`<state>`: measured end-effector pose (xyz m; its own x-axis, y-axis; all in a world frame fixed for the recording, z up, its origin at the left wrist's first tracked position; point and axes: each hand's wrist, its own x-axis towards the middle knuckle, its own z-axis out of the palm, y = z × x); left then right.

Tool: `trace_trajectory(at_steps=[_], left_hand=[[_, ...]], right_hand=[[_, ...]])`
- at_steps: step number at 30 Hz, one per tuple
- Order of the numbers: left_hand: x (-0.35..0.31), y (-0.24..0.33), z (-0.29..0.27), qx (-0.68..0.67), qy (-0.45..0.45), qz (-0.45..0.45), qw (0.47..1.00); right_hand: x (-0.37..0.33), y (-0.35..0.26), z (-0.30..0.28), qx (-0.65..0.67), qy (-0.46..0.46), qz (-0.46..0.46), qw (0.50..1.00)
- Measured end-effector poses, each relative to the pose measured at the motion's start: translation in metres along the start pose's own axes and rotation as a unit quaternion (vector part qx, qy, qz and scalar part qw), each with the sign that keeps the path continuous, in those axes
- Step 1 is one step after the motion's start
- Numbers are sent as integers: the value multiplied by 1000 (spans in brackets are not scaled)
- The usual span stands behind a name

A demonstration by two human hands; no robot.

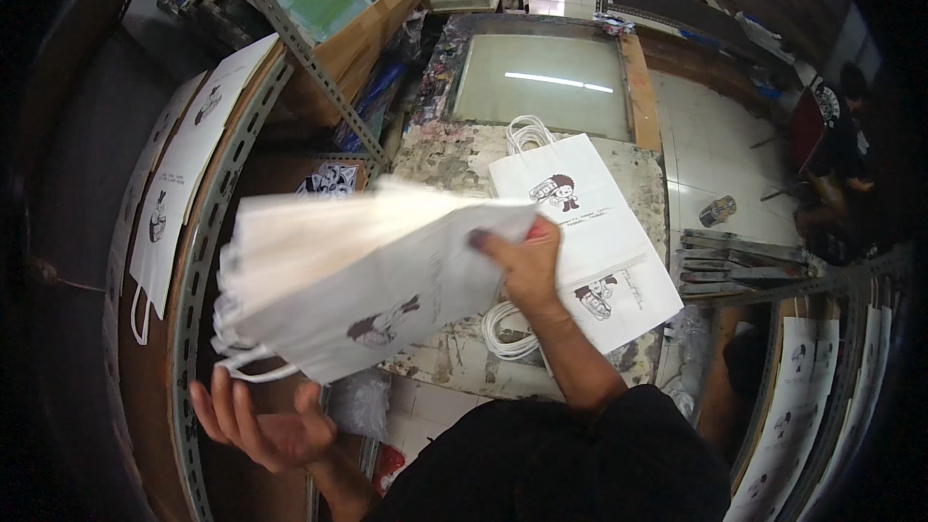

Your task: The person folds white paper shopping bags and inserts them into clear plastic protective bags. They then seal the plastic bags using a handheld heat sealer and place the finished packages onto a metal shelf.

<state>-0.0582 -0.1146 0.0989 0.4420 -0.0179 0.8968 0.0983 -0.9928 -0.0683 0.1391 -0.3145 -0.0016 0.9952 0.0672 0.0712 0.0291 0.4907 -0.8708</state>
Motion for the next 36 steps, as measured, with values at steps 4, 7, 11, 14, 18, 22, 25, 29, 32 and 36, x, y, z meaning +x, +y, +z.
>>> trace_trajectory(at_steps=[4, 7, 11, 14, 18, 22, 25, 29, 32, 36], left_hand=[[-18, 14, 10, -135, -31, 32, 990], [-28, 33, 45, -239, -112, -22, 964], [-64, 48, 91, -365, -208, -113, 900], [-93, 63, 113, -438, -284, -207, 827], [-114, 79, 133, -502, -360, -294, 729], [-126, 90, 156, -522, -413, -369, 649], [-136, 104, 183, -561, -421, -443, 558], [-141, 117, 219, -548, -429, -519, 498], [-150, 122, 258, -511, -438, -558, 485], [-148, 125, 306, -489, -467, -587, 445]], right_hand=[[17, -9, -46, 84, 171, -68, 979], [19, -2, -92, 96, 267, -57, 957], [15, 38, -142, 105, 382, -35, 917], [9, 64, -164, 22, 435, -13, 900], [1, 66, -176, -43, 430, -4, 902], [5, 53, -177, -126, 371, -6, 920], [13, 42, -181, -182, 354, -4, 917], [15, 27, -202, -414, 319, 91, 848], [3, 6, -187, -630, 348, -3, 694], [30, -4, -204, -654, 266, -62, 706]])
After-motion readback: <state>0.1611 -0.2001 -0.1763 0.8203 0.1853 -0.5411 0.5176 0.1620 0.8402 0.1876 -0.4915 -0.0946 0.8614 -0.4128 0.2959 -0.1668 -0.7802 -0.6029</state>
